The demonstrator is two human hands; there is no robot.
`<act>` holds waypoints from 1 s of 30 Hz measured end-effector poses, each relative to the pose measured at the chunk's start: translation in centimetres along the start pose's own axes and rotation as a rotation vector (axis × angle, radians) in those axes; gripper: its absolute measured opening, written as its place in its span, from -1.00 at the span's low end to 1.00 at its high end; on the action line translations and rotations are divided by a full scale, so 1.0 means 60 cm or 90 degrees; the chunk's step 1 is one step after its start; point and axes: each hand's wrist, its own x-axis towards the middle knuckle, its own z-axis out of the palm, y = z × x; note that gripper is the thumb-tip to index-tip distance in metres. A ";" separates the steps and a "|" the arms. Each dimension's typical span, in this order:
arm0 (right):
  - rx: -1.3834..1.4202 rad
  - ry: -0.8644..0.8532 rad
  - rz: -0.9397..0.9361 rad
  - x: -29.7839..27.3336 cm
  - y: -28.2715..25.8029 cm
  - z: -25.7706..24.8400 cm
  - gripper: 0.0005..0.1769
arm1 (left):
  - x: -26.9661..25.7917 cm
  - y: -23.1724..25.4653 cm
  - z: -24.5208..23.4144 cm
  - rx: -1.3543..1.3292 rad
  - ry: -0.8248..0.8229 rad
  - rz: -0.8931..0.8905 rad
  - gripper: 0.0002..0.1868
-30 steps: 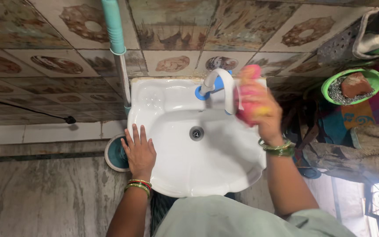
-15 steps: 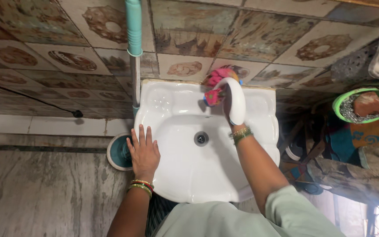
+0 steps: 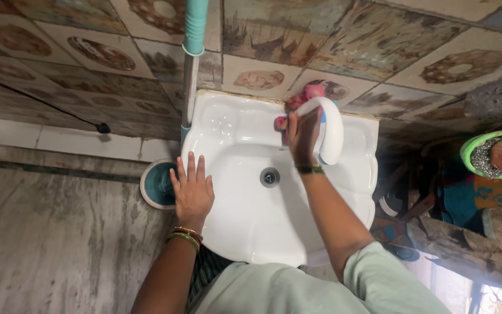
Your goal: The person cleans a white ceramic bathroom sink using a pink cloth. They scrub the basin, faucet, and surrounding surfaces, repeatedly rinsing the cloth under running water to remove debris.
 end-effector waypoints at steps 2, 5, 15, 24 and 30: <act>-0.078 -0.075 -0.063 -0.039 0.001 -0.015 -0.33 | 0.004 -0.003 0.001 0.007 -0.002 -0.001 -0.34; -0.202 -0.182 -0.150 -0.099 -0.032 -0.058 -0.28 | 0.007 -0.005 0.000 0.012 0.008 0.007 -0.34; -0.180 -0.403 -0.181 -0.081 -0.161 0.081 0.02 | 0.000 -0.001 -0.003 -0.004 0.046 0.017 -0.34; -0.234 -0.347 -0.071 -0.090 -0.076 -0.011 -0.06 | 0.005 -0.004 -0.003 -0.035 0.063 0.023 -0.35; -0.207 -0.502 -0.052 -0.108 -0.154 0.106 0.01 | 0.000 -0.006 0.002 -0.040 0.044 0.025 -0.35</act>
